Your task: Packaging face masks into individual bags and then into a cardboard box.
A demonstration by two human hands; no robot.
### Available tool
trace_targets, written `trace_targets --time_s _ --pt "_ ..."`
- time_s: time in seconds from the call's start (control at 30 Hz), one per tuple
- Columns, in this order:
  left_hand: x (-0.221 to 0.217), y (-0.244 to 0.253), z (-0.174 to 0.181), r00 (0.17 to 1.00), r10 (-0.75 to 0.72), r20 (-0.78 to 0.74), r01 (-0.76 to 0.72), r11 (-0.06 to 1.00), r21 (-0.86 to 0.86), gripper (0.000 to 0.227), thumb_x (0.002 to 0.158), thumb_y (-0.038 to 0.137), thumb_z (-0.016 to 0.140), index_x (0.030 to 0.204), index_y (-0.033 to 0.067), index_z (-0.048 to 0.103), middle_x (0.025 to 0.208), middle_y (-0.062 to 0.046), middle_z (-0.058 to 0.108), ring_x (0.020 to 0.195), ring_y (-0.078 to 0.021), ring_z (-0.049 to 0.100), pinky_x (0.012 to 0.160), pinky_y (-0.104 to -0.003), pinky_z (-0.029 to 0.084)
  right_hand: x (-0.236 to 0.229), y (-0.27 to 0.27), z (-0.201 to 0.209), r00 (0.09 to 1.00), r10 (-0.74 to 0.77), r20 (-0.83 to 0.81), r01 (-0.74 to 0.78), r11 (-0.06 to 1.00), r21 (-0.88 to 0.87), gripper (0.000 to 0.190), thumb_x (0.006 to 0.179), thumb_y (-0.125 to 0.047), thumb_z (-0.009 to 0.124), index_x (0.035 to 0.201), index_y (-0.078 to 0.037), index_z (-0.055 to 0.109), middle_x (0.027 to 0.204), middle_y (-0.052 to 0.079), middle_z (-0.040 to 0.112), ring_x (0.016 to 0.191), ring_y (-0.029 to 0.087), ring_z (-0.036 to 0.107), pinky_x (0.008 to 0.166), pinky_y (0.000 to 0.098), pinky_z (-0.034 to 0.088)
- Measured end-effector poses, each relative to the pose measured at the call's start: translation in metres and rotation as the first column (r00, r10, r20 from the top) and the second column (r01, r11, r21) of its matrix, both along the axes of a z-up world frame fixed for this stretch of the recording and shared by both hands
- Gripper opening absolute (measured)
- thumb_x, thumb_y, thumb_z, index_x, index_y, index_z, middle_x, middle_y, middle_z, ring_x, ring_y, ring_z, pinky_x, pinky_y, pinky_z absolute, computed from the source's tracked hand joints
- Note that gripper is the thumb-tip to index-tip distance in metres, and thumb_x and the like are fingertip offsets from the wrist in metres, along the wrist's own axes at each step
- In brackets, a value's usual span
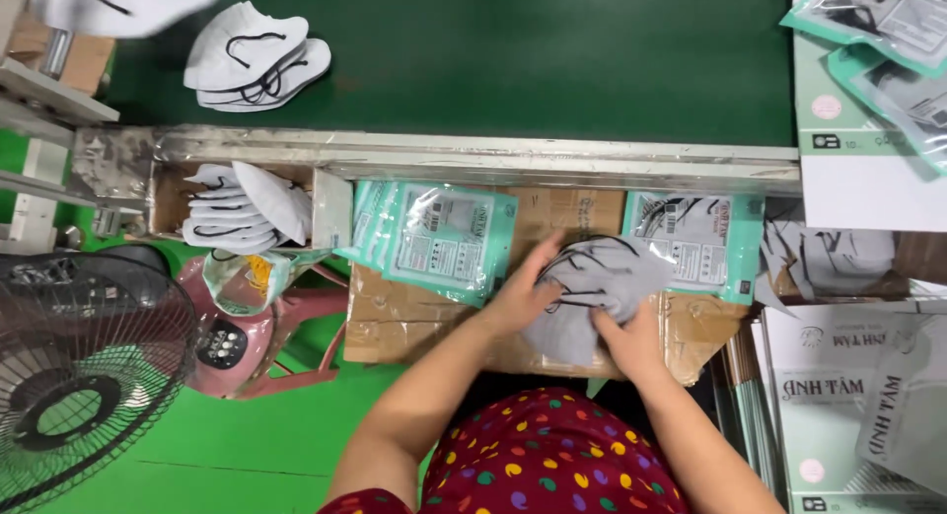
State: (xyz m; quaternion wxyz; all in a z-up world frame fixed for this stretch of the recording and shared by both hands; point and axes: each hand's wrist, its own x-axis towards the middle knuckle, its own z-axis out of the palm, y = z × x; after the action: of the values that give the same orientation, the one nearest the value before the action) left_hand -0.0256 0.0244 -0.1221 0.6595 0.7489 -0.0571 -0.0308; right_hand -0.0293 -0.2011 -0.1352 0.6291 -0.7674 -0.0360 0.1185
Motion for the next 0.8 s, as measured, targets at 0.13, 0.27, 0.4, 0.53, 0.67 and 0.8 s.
trace_targets --time_s 0.13,0.27,0.4,0.53,0.67,0.8 --pt "0.004 0.031 0.052 0.956 -0.231 0.179 0.245 0.968 -0.061 0.128 0.068 0.031 0.091 0.164 0.0083 0.010 0.160 -0.024 0.032 0.143 -0.0368 0.041 0.120 -0.043 0.034 -0.003 -0.010 0.033 0.889 0.229 0.396 -0.149 0.964 -0.222 0.053 0.092 -0.006 0.069 0.143 -0.011 0.056 0.133 0.013 0.072 0.126 0.023 0.069 0.115 0.0371 0.050" --pt "-0.006 0.027 0.004 0.923 -0.372 0.096 0.318 0.881 0.349 0.134 0.067 0.036 0.096 0.168 0.0109 0.011 0.155 -0.017 0.051 0.145 -0.0355 0.048 0.124 -0.045 0.038 -0.015 -0.007 -0.030 0.967 0.164 -0.196 -0.034 0.843 0.538 0.099 0.088 -0.028 0.071 0.160 -0.005 0.008 0.142 0.018 0.055 0.125 0.025 0.061 0.117 0.0401 0.035" --pt "-0.016 0.020 0.056 0.889 -0.456 -0.038 0.441 0.832 0.337 0.136 0.064 0.025 0.104 0.160 0.0040 0.009 0.156 -0.033 0.029 0.145 -0.0475 0.026 0.116 -0.050 0.027 -0.013 0.006 -0.006 0.946 0.309 -0.095 -0.267 0.913 0.309 0.099 0.085 -0.019 0.072 0.154 -0.013 0.001 0.139 0.013 0.051 0.125 0.025 0.055 0.111 0.0418 0.035" --pt "0.005 0.027 0.003 0.965 -0.230 0.127 0.159 0.896 0.413 0.109 0.055 0.020 0.088 0.151 0.0104 0.037 0.132 -0.019 0.063 0.128 -0.0366 0.056 0.111 -0.043 0.043 0.021 -0.004 -0.057 0.797 0.337 0.502 -0.254 0.940 -0.228 0.036 0.099 -0.026 0.061 0.133 -0.016 0.060 0.131 0.009 0.069 0.129 0.022 0.062 0.113 0.0340 0.048" --pt "0.004 0.046 -0.034 0.964 -0.009 0.264 -0.187 0.685 0.705 0.042 0.084 0.006 0.060 0.126 0.0062 0.060 0.121 -0.020 0.065 0.110 -0.0418 0.063 0.096 -0.050 0.051 0.007 -0.016 -0.030 0.934 0.347 0.088 -0.355 0.930 0.096 0.042 0.089 -0.016 0.065 0.130 -0.009 0.061 0.127 0.014 0.070 0.117 0.028 0.066 0.103 0.0375 0.053" --pt "0.018 0.066 -0.079 0.954 0.210 0.213 -0.288 0.456 0.842 0.033 0.093 0.006 0.052 0.124 -0.0020 0.060 0.117 -0.026 0.062 0.092 -0.0425 0.064 0.078 -0.050 0.054 -0.002 -0.025 -0.051 0.577 0.729 0.369 -0.290 0.605 -0.742 0.049 0.084 -0.013 0.067 0.132 -0.004 0.062 0.130 0.019 0.068 0.113 0.033 0.063 0.092 0.0363 0.051"
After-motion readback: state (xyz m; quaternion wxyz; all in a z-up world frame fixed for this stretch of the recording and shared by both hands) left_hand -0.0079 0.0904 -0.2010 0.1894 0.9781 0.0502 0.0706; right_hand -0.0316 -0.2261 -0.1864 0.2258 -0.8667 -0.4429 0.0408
